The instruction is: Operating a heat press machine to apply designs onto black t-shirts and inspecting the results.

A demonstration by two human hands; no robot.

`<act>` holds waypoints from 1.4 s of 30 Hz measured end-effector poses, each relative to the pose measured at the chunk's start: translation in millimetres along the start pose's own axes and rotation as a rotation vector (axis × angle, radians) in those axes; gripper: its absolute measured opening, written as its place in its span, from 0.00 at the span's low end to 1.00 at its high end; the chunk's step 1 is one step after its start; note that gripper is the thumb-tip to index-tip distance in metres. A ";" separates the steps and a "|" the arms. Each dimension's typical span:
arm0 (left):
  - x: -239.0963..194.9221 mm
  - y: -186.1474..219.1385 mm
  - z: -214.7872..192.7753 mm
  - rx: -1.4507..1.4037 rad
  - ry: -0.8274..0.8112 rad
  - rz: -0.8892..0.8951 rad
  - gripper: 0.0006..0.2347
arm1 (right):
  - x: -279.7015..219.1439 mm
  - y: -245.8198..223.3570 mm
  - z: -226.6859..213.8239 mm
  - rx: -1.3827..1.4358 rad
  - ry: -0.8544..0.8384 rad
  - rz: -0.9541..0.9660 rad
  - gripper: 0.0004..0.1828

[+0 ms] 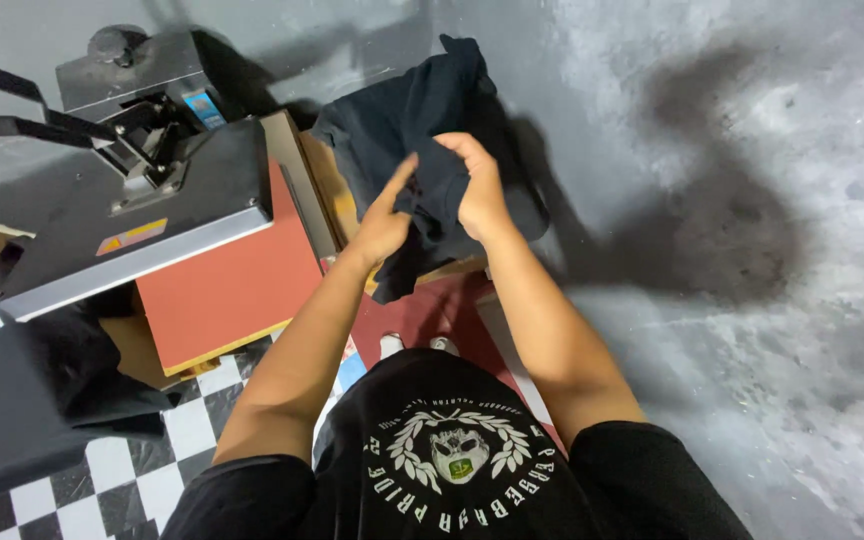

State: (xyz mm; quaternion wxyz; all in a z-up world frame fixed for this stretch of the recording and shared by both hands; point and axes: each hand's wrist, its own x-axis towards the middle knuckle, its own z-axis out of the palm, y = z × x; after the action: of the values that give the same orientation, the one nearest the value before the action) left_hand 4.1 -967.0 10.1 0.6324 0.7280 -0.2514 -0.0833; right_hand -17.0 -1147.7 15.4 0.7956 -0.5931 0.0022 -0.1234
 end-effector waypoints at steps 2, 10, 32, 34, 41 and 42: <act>7.2 -35.1 -6.1 0.083 0.020 -0.011 0.32 | -8.3 -15.5 5.9 -0.135 -0.050 -0.047 0.26; 15.6 90.5 -41.1 -0.896 0.435 -0.252 0.07 | -22.0 -17.4 -17.3 -0.603 -0.406 -0.016 0.62; -85.0 96.9 -39.6 -1.136 0.242 -0.079 0.15 | -21.6 -4.1 60.3 -0.511 -0.161 -0.449 0.44; -91.7 83.7 -46.0 -1.176 0.216 -0.083 0.16 | -20.0 18.7 57.0 -0.621 -0.100 -0.603 0.42; -118.6 69.0 -77.3 -0.936 0.493 -0.153 0.13 | -44.1 -40.6 89.5 -0.527 0.177 -0.535 0.18; -126.3 68.0 -84.1 -0.809 0.560 -0.217 0.11 | -49.8 -57.7 101.4 -0.500 0.168 -0.603 0.16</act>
State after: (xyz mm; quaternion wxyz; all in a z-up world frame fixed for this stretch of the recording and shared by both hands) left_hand -85.3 -838.6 66.3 0.8948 0.4409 0.0573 -0.0409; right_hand -61.3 -1057.5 92.8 0.5520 -0.7303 -0.0768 -0.3950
